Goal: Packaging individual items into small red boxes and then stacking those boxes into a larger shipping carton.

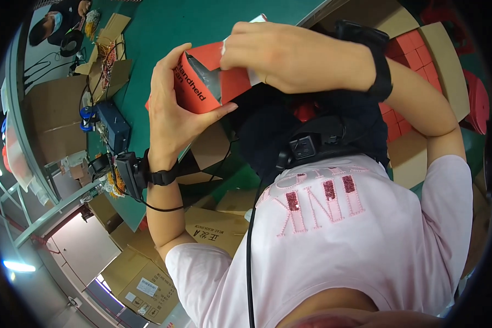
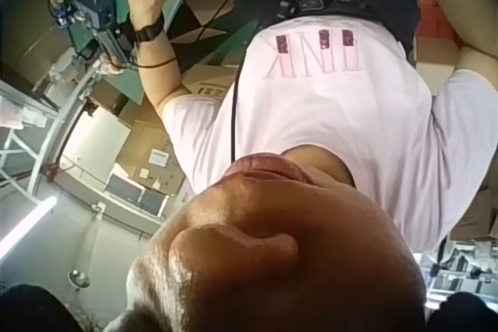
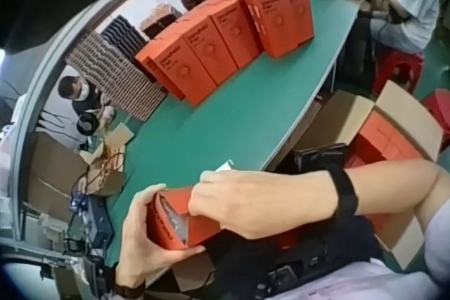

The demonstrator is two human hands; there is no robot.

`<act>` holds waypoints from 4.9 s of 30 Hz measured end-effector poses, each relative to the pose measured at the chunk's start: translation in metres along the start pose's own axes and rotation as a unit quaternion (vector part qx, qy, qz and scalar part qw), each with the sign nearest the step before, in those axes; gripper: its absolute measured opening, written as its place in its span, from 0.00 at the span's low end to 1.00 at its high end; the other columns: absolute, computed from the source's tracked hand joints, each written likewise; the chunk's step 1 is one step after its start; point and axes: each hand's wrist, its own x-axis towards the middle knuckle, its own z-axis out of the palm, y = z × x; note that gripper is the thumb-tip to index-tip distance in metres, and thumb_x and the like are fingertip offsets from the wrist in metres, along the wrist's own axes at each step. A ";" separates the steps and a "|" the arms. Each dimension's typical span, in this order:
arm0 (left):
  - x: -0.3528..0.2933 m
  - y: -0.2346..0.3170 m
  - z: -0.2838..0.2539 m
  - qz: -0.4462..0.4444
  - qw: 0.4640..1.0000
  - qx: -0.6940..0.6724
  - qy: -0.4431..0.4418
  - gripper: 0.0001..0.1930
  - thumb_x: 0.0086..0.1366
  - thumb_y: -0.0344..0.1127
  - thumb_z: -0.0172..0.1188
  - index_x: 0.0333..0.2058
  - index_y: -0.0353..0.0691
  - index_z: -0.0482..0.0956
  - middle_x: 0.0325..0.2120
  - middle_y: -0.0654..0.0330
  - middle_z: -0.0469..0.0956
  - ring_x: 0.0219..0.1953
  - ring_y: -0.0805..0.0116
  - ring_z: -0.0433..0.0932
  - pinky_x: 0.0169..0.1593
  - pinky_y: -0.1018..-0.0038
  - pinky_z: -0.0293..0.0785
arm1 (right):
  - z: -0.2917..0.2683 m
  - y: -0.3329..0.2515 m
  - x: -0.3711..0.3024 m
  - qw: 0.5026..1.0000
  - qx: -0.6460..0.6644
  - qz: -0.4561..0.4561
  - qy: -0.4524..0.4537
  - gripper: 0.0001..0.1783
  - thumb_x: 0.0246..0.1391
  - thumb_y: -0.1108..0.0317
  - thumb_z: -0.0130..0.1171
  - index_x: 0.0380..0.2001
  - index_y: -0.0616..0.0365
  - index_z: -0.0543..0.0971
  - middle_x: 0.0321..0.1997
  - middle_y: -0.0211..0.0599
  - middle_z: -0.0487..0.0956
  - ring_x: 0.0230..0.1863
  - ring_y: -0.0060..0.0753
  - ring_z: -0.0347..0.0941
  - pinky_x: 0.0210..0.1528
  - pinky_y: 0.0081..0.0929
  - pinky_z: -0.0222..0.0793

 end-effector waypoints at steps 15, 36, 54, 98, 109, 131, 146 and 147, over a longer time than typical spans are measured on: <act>-0.002 -0.021 0.014 0.006 0.999 0.029 -0.036 0.51 0.37 0.42 0.83 0.61 0.38 0.67 0.52 0.54 0.74 0.52 0.56 0.75 0.55 0.63 0.73 | 0.005 0.013 0.010 0.949 0.204 0.212 -0.113 0.31 0.61 0.67 0.57 0.67 0.52 0.66 0.22 0.47 0.76 0.19 0.39 0.73 0.27 0.35 0.69; -0.016 -0.050 -0.003 -0.056 0.994 0.097 -0.017 0.51 0.42 0.51 0.79 0.62 0.34 0.66 0.54 0.47 0.73 0.58 0.48 0.70 0.61 0.58 0.66 | -0.057 0.080 0.040 0.972 0.070 0.213 -0.063 0.15 0.54 0.69 0.61 0.42 0.68 0.80 0.29 0.43 0.79 0.30 0.37 0.75 0.34 0.30 0.71; 0.003 -0.042 0.027 -0.018 0.990 0.040 0.134 0.51 0.48 0.43 0.78 0.66 0.31 0.59 0.47 0.49 0.76 0.47 0.54 0.76 0.49 0.64 0.74 | -0.025 0.013 0.096 0.991 0.085 0.094 0.041 0.11 0.56 0.67 0.55 0.31 0.67 0.76 0.36 0.53 0.77 0.39 0.55 0.73 0.43 0.44 0.69; 0.012 -0.016 -0.018 -0.036 0.704 -0.555 0.441 0.10 0.69 0.35 0.62 0.42 0.33 0.80 0.36 0.58 0.83 0.35 0.71 0.82 0.40 0.74 0.79 | 0.009 -0.075 0.019 0.869 0.385 0.290 0.112 0.21 0.60 0.65 0.58 0.53 0.65 0.78 0.37 0.29 0.81 0.31 0.15 0.69 0.36 0.16 0.66; -0.002 0.008 0.022 -0.070 0.689 -0.632 0.349 0.20 0.73 0.41 0.51 0.56 0.32 0.71 0.52 0.57 0.77 0.54 0.63 0.76 0.58 0.65 0.70 | 0.012 -0.070 0.007 0.806 0.465 0.347 0.121 0.19 0.62 0.65 0.52 0.49 0.67 0.80 0.30 0.33 0.81 0.26 0.16 0.67 0.30 0.16 0.62; -0.013 -0.050 -0.016 -0.042 0.440 -0.886 0.143 0.21 0.73 0.41 0.51 0.58 0.34 0.73 0.58 0.51 0.75 0.61 0.52 0.72 0.68 0.50 0.62 | 0.017 -0.088 -0.001 0.792 0.473 0.358 0.145 0.22 0.60 0.62 0.54 0.53 0.65 0.77 0.33 0.36 0.81 0.27 0.15 0.68 0.32 0.15 0.63; 0.020 0.048 0.052 -0.085 0.727 -0.564 0.382 0.23 0.62 0.28 0.66 0.54 0.32 0.70 0.46 0.58 0.77 0.47 0.70 0.76 0.54 0.72 0.72 | 0.011 -0.075 0.014 0.922 0.206 0.212 0.249 0.29 0.53 0.78 0.64 0.59 0.67 0.71 0.50 0.34 0.76 0.51 0.24 0.69 0.57 0.21 0.63; 0.016 0.056 0.062 -0.082 0.750 -0.542 0.370 0.24 0.62 0.28 0.66 0.55 0.31 0.69 0.48 0.57 0.76 0.49 0.70 0.75 0.55 0.71 0.71 | 0.012 -0.071 0.013 0.921 0.185 0.228 0.257 0.29 0.51 0.79 0.65 0.58 0.68 0.72 0.51 0.34 0.76 0.52 0.23 0.69 0.57 0.22 0.64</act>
